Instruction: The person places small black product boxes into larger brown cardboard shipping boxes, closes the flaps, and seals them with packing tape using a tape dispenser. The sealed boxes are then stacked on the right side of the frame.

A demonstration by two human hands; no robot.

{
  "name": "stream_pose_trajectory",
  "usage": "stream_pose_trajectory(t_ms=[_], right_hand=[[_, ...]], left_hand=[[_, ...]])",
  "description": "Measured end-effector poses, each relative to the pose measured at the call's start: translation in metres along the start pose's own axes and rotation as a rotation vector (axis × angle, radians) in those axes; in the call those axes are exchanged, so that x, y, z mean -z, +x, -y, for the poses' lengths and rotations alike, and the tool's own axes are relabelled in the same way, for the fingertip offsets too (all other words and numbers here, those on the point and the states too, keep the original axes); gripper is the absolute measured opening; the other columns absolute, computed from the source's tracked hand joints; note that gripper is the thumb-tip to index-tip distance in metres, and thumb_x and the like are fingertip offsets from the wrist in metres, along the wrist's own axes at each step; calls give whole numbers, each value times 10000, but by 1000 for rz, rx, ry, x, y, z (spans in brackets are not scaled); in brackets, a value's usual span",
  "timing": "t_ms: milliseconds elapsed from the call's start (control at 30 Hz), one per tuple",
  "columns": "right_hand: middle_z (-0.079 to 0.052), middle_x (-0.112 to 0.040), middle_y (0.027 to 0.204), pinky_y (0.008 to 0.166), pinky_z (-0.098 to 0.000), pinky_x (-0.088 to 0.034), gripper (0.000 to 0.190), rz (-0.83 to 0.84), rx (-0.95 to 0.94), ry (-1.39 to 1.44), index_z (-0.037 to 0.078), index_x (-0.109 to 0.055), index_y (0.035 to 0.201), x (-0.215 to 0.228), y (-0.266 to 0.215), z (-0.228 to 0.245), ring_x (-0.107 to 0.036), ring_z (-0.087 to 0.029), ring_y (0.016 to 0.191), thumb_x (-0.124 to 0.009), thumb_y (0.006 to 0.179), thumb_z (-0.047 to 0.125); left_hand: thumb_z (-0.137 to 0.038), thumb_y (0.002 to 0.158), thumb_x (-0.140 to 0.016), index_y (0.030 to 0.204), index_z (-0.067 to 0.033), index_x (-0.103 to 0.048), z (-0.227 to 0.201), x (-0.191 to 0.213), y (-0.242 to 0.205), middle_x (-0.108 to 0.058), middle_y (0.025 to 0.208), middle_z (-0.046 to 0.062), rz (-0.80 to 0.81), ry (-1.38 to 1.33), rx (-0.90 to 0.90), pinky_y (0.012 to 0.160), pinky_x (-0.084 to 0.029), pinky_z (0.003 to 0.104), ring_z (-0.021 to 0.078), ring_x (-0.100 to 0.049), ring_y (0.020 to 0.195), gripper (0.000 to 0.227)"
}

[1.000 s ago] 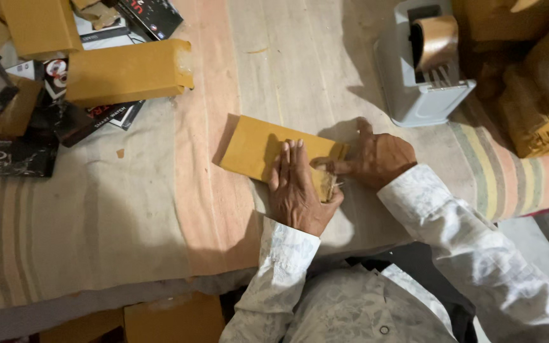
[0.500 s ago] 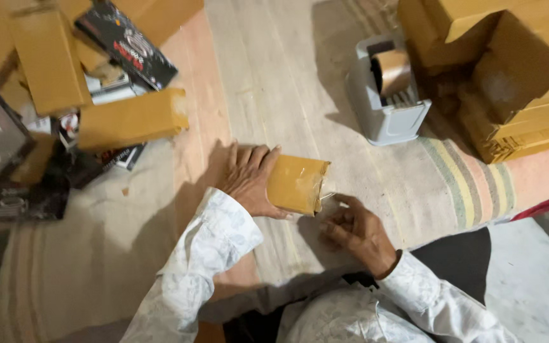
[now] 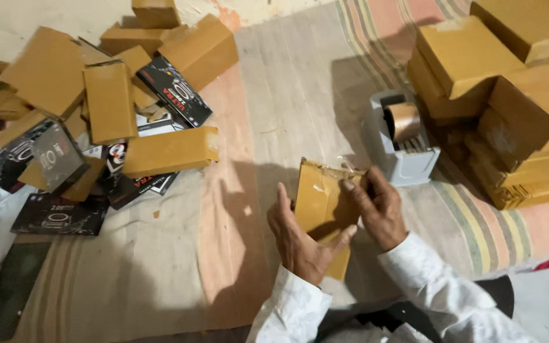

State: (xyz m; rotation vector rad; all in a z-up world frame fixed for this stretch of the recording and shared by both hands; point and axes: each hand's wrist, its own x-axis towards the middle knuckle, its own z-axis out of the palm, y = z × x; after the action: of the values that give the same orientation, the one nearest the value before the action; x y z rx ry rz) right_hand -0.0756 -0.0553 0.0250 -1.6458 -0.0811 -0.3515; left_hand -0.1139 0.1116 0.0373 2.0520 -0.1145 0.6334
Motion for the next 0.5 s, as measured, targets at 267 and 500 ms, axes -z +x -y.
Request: stream_pose_trajectory(t_ms=[267,500], right_hand=[[-72,-653,1140,872,-254,-570,274,297,282,81,18,-603,1282,1,35,37,-676,-118,1004,-608,1011,56],[-147,-629,1256,1029,-354,-536,269,158,613,-111,1,-612,1268,-13,21,26,-638,-240,1195,-571,1069,178]], left_hand=[[-495,809,-846,1422,-48,-507,12,8,72,-489,1479,224,-115,-107,-513,1097,-528,484,400,-568,1299,831],[-575,891,-761,1228,-84,-604,13,-15,55,-562,1294,118,-197,-215,-474,950,-609,393,295,-667,1133,616]])
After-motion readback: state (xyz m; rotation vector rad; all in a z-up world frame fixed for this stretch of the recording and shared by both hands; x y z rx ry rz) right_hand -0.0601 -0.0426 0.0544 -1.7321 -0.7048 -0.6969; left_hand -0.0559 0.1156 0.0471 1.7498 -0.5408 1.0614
